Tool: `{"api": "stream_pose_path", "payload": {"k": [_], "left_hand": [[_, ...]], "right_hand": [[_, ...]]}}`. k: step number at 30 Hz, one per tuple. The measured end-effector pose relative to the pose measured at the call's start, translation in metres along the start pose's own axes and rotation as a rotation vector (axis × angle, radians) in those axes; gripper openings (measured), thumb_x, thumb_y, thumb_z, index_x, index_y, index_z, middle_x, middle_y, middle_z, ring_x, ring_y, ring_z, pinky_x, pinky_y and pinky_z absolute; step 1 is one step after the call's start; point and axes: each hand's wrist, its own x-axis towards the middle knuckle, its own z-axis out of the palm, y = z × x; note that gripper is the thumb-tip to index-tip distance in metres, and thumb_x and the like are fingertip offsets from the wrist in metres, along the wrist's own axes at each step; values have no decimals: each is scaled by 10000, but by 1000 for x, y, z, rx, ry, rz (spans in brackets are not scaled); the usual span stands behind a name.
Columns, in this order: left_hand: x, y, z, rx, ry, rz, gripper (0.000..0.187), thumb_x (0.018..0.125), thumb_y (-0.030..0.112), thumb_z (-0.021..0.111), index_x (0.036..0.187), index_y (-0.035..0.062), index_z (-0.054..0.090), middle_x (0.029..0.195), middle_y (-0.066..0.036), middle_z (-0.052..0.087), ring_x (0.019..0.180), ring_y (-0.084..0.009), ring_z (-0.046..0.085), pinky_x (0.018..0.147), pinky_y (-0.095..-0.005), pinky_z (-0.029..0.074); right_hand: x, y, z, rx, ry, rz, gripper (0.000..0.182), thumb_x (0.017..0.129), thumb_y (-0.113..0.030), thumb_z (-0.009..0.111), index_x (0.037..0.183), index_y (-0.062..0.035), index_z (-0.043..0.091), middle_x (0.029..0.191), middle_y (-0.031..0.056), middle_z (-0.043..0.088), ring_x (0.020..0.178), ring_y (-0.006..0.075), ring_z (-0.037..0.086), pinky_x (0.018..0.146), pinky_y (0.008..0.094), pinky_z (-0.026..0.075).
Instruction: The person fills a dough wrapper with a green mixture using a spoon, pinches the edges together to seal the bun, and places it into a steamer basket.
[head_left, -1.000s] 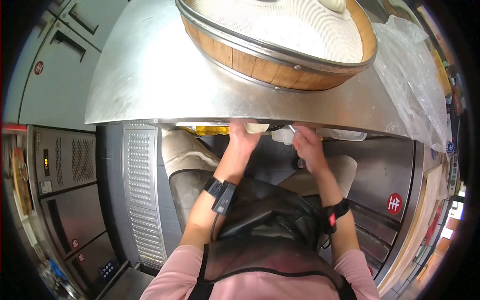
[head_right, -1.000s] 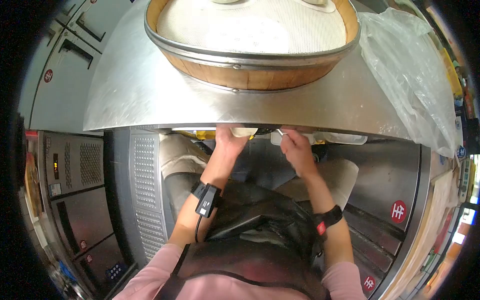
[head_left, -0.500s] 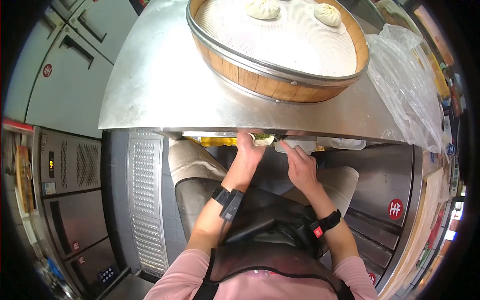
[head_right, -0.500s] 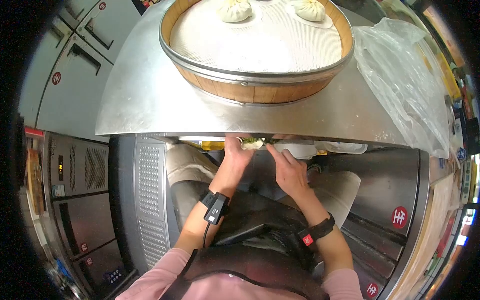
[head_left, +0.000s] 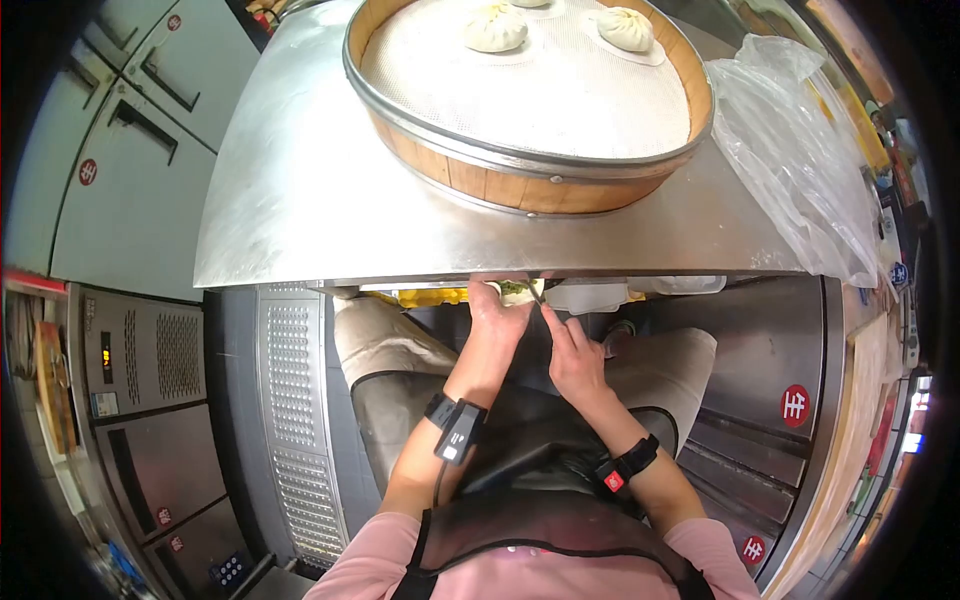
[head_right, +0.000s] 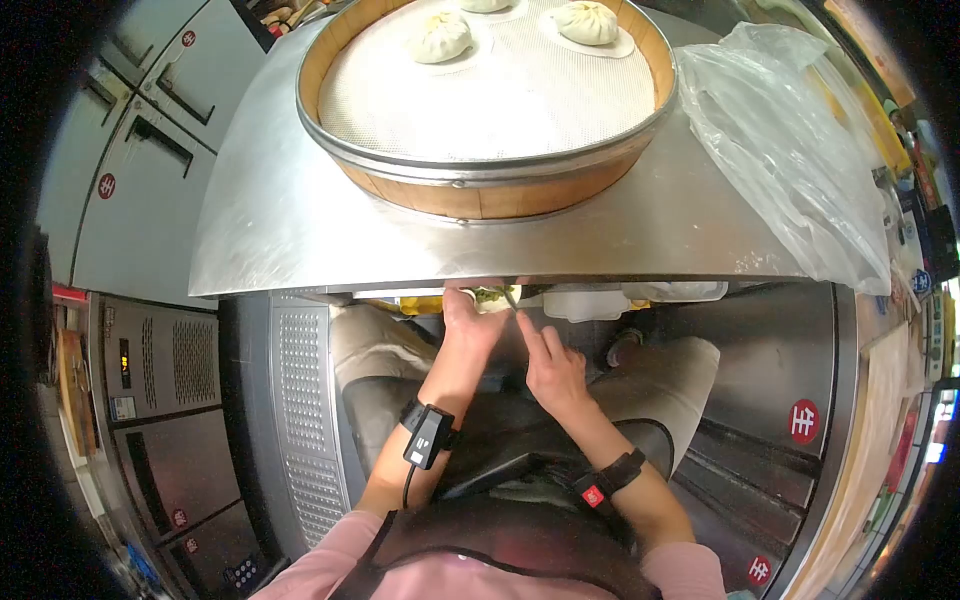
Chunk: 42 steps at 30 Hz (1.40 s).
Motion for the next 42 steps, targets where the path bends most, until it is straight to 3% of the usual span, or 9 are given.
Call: {"api": "stream_pose_path", "payload": {"k": [3, 17, 20, 22, 29, 31, 33, 36, 42], "left_hand": [[-3, -1, 4, 82, -36, 21, 398, 964, 287, 307, 1241, 44, 458, 1239, -142, 500, 1114, -330, 495, 899, -548, 428], [-13, 1, 19, -6, 50, 1, 374, 955, 234, 340, 1242, 29, 464, 1256, -156, 501, 1148, -343, 486, 947, -570, 402], [-9, 6, 12, 0, 64, 5, 380, 954, 249, 367, 1248, 28, 468, 1267, -149, 506, 1158, -324, 485, 993, -538, 376], [-9, 7, 9, 4, 101, 12, 391, 958, 269, 379, 1253, 30, 471, 1282, -146, 506, 1174, -311, 475, 1027, -524, 351], [-14, 5, 5, -22, -81, -46, 429, 968, 344, 375, 1261, 41, 459, 1247, -118, 515, 1137, -292, 498, 986, -451, 400], [-6, 8, -16, -39, -98, -43, 441, 973, 360, 370, 1267, 43, 454, 1243, -119, 514, 1133, -287, 497, 979, -448, 404], [4, 12, -40, 401, -272, -5, 444, 981, 365, 361, 1267, 38, 449, 1234, -120, 514, 1123, -281, 500, 963, -438, 413], [-26, 10, 14, -12, 27, -84, 412, 996, 259, 261, 1260, -5, 435, 1281, -184, 484, 1168, -318, 473, 1025, -464, 368], [-32, 10, 16, 100, 45, -43, 428, 1000, 277, 253, 1271, -9, 421, 1259, -187, 491, 1152, -329, 484, 1022, -475, 371]], "right_hand": [[0, -1, -1, 72, 28, 40, 481, 802, 39, 532, 1271, -66, 530, 792, 104, 486, 570, 286, 547, 510, 373, 475], [-3, -7, -2, 251, 12, 139, 431, 866, -14, 486, 1292, -78, 501, 877, 132, 557, 734, 327, 604, 601, 400, 505], [-3, -5, -10, 424, 146, 124, 372, 916, -28, 468, 1285, -49, 509, 769, 122, 553, 606, 203, 559, 543, 286, 452], [-6, -8, -25, 779, -9, 310, 343, 956, -80, 440, 1290, -64, 515, 704, 37, 526, 564, 79, 469, 516, 227, 401], [3, -4, -33, 1051, -172, 567, 327, 932, -46, 444, 1241, -32, 551, 662, 28, 477, 613, 86, 466, 597, 236, 420], [6, -5, -43, 865, -99, 419, 312, 930, -46, 453, 1218, -42, 574, 643, 21, 434, 583, 79, 427, 575, 251, 410], [11, 2, -46, 747, -15, 304, 330, 894, -15, 488, 1204, -63, 593, 660, 33, 452, 544, 113, 463, 533, 276, 418], [22, 15, -55, 134, 14, -138, 485, 742, 23, 575, 1206, -113, 605, 724, 45, 473, 529, 233, 527, 477, 328, 437], [15, 22, -60, -56, -20, -255, 571, 670, 2, 604, 1225, -130, 595, 708, 36, 398, 529, 182, 502, 473, 328, 421]]}}
